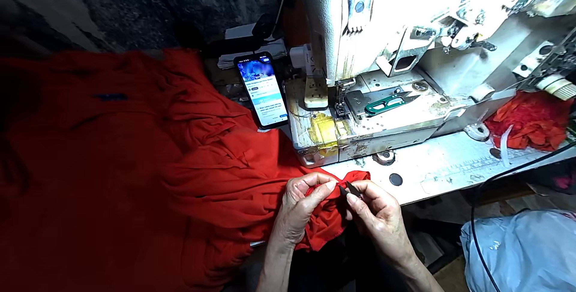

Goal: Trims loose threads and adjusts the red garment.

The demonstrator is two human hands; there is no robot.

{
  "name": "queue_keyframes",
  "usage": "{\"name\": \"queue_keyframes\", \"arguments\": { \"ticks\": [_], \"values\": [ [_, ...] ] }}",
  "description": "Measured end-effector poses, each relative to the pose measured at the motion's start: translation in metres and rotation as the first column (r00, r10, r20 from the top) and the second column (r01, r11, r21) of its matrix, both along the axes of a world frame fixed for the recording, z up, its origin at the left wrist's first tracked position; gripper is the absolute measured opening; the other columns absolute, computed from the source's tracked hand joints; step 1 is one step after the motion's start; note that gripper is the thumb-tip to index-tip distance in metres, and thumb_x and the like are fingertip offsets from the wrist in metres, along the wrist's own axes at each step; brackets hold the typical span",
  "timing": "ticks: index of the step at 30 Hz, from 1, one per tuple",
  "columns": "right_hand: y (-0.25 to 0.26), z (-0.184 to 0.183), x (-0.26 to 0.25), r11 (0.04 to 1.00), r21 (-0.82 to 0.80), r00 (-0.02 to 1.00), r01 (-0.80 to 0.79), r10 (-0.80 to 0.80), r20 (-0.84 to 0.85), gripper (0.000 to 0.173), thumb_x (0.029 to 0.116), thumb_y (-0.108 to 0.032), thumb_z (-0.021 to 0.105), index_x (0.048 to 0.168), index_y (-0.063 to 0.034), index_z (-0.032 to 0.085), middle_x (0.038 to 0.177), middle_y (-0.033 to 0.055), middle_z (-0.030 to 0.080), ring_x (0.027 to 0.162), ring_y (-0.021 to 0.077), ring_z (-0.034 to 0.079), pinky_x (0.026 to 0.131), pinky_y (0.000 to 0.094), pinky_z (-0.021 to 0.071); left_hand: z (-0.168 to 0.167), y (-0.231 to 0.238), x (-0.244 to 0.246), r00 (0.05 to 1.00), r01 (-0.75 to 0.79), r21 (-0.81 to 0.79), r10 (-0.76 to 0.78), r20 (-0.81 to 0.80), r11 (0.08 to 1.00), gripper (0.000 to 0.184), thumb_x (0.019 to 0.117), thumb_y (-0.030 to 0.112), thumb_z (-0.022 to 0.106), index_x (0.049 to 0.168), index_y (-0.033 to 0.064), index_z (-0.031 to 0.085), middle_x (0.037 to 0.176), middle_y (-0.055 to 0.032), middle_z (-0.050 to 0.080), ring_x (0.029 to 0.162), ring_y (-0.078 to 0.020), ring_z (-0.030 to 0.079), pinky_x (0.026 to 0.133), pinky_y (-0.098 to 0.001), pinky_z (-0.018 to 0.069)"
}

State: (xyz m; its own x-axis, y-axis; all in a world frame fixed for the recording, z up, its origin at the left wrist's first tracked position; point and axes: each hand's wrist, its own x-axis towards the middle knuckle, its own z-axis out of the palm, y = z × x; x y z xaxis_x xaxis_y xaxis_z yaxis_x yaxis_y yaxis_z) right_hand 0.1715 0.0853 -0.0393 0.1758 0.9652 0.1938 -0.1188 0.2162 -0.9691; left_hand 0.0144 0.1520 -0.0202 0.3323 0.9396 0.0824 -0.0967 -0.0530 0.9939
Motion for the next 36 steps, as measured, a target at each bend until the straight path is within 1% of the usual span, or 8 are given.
{"name": "queue_keyframes", "arguments": {
  "ticks": [6,11,17,19,22,25,28,36],
  "values": [
    [0.01,0.012,0.001,0.996,-0.037,0.979,0.08,-0.072,0.189,0.013,0.0983,-0.013,0.062,0.093,-0.0093,0.073,0.072,-0.0015,0.068,0.063,0.0067,0.065,0.059,0.0216,0.0547,-0.005,-0.001,0.0,0.999,-0.03,0.081,0.032,-0.017,0.996,0.017,0.0912,0.01,0.06,0.086,0.012,0.076,0.078,0.0012,0.07,0.07,-0.0042,0.064,0.064,-0.0183,0.0522],
    [0.017,0.02,0.006,0.98,-0.189,0.995,-0.069,0.054,-0.081,0.013,0.098,-0.011,0.064,0.088,-0.0043,0.068,0.062,0.0012,0.06,0.051,0.0039,0.053,0.049,0.0177,0.0434,-0.009,-0.001,-0.002,1.0,-0.021,0.147,0.022,-0.006,0.989,0.012,0.0869,0.02,0.068,0.089,0.012,0.077,0.083,-0.0007,0.072,0.077,-0.0073,0.067,0.07,-0.022,0.0561],
    [0.021,0.012,0.006,0.989,-0.149,0.999,-0.024,0.027,0.018,0.013,0.0924,-0.015,0.071,0.082,-0.0079,0.067,0.06,-0.0012,0.058,0.049,0.0031,0.05,0.048,0.0182,0.0406,-0.006,-0.004,0.003,0.995,-0.079,0.141,0.087,-0.052,0.987,0.01,0.083,0.01,0.068,0.084,0.0106,0.078,0.077,-0.0005,0.072,0.072,-0.006,0.067,0.065,-0.02,0.0545],
    [0.021,0.011,0.015,0.98,-0.071,0.98,-0.183,0.177,-0.089,0.013,0.0917,-0.013,0.07,0.08,-0.0088,0.068,0.059,-0.0039,0.056,0.049,0.0009,0.049,0.048,0.0168,0.0402,-0.005,-0.004,0.004,0.995,-0.079,0.119,0.085,-0.047,0.99,0.011,0.0837,0.009,0.067,0.084,0.0103,0.078,0.077,-0.0009,0.072,0.071,-0.0065,0.067,0.065,-0.0207,0.0553],
    [0.02,0.018,0.027,0.774,0.247,0.67,-0.583,0.63,-0.393,0.008,0.095,-0.021,0.069,0.09,-0.0158,0.073,0.072,-0.0097,0.065,0.061,-0.0045,0.059,0.057,0.0133,0.0485,-0.004,-0.001,0.008,0.992,-0.1,0.132,0.108,-0.059,0.986,0.01,0.0855,0.007,0.067,0.084,0.0113,0.077,0.077,0.0003,0.072,0.069,-0.0058,0.066,0.063,-0.0202,0.0549],
    [0.018,0.023,0.027,0.932,0.078,0.834,-0.354,0.353,-0.424,0.015,0.0945,-0.022,0.069,0.084,-0.0124,0.07,0.062,-0.0017,0.062,0.052,-0.0004,0.057,0.05,0.0141,0.0468,-0.004,-0.002,0.004,0.993,-0.084,0.144,0.095,-0.074,0.986,0.009,0.0868,0.008,0.069,0.088,0.0106,0.078,0.081,-0.0007,0.073,0.074,-0.0072,0.068,0.067,-0.0215,0.0559],
    [0.012,0.02,0.026,0.98,-0.108,0.935,-0.168,0.124,-0.333,0.012,0.0988,-0.013,0.063,0.097,-0.002,0.067,0.066,0.0087,0.063,0.052,0.0069,0.057,0.049,0.0185,0.0486,-0.003,0.0,0.002,0.996,-0.064,0.091,0.069,-0.049,0.994,0.013,0.0881,0.008,0.066,0.09,0.0092,0.079,0.082,-0.0031,0.074,0.074,-0.0081,0.068,0.067,-0.0222,0.0561],
    [-0.005,0.019,0.009,0.983,-0.142,0.989,-0.115,0.1,-0.107,0.011,0.1013,-0.008,0.058,0.104,-0.0016,0.066,0.07,0.0026,0.067,0.048,0.0046,0.056,0.044,0.0179,0.0466,-0.005,0.0,0.001,0.998,-0.059,0.061,0.06,-0.013,0.996,0.019,0.0877,0.006,0.06,0.087,0.0088,0.079,0.077,-0.001,0.072,0.068,-0.0048,0.066,0.062,-0.02,0.0544]
  ]
}}
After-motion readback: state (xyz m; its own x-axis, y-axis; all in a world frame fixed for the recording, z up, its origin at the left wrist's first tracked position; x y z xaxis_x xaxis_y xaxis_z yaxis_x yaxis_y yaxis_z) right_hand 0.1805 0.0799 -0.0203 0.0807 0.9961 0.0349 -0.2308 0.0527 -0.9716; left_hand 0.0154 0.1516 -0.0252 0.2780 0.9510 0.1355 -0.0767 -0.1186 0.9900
